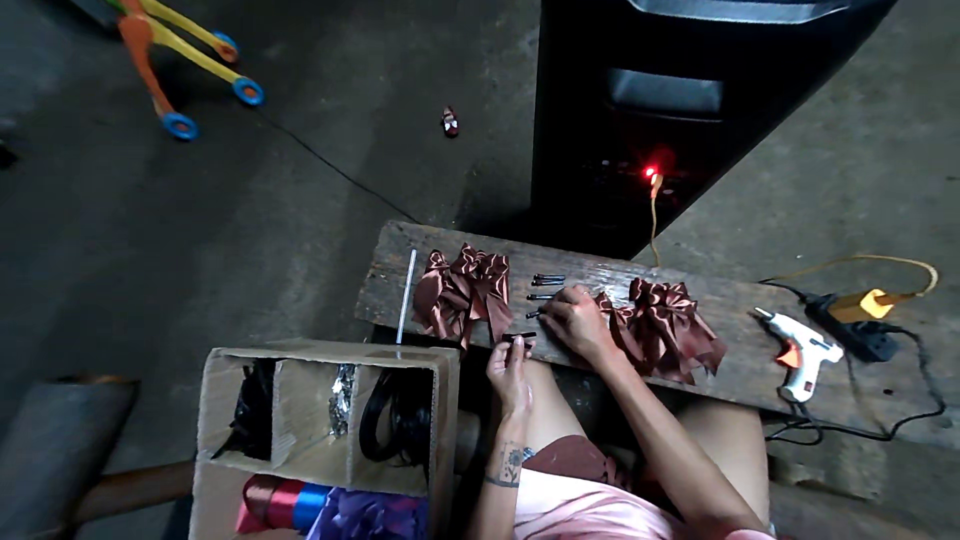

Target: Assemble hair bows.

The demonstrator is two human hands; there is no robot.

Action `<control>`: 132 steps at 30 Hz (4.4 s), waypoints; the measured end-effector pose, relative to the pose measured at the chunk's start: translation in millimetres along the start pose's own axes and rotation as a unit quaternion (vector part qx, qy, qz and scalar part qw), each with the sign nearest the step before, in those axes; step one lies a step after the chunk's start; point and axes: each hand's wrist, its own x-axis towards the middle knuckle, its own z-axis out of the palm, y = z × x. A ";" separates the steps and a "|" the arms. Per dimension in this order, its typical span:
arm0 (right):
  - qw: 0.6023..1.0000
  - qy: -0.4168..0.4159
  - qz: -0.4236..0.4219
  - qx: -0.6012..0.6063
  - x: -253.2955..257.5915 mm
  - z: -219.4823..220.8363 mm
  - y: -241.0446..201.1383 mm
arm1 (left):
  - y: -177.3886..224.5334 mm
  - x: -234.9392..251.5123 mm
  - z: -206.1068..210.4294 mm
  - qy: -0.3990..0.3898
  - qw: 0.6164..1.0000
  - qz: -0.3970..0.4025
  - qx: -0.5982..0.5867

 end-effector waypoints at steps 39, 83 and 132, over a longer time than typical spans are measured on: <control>0.954 -0.102 0.197 0.201 -28.6 -22.5 -42.0 | -7.3 -3.6 -1.2 -0.071 0.996 0.047 -0.022; 0.989 0.128 -0.075 -0.016 -76.5 -29.5 -54.9 | 284.4 -2.6 -215.7 0.090 0.741 0.127 0.653; 0.983 0.104 0.067 0.133 -106.0 -49.4 -57.8 | 248.5 -46.2 -134.1 0.039 0.958 0.108 0.263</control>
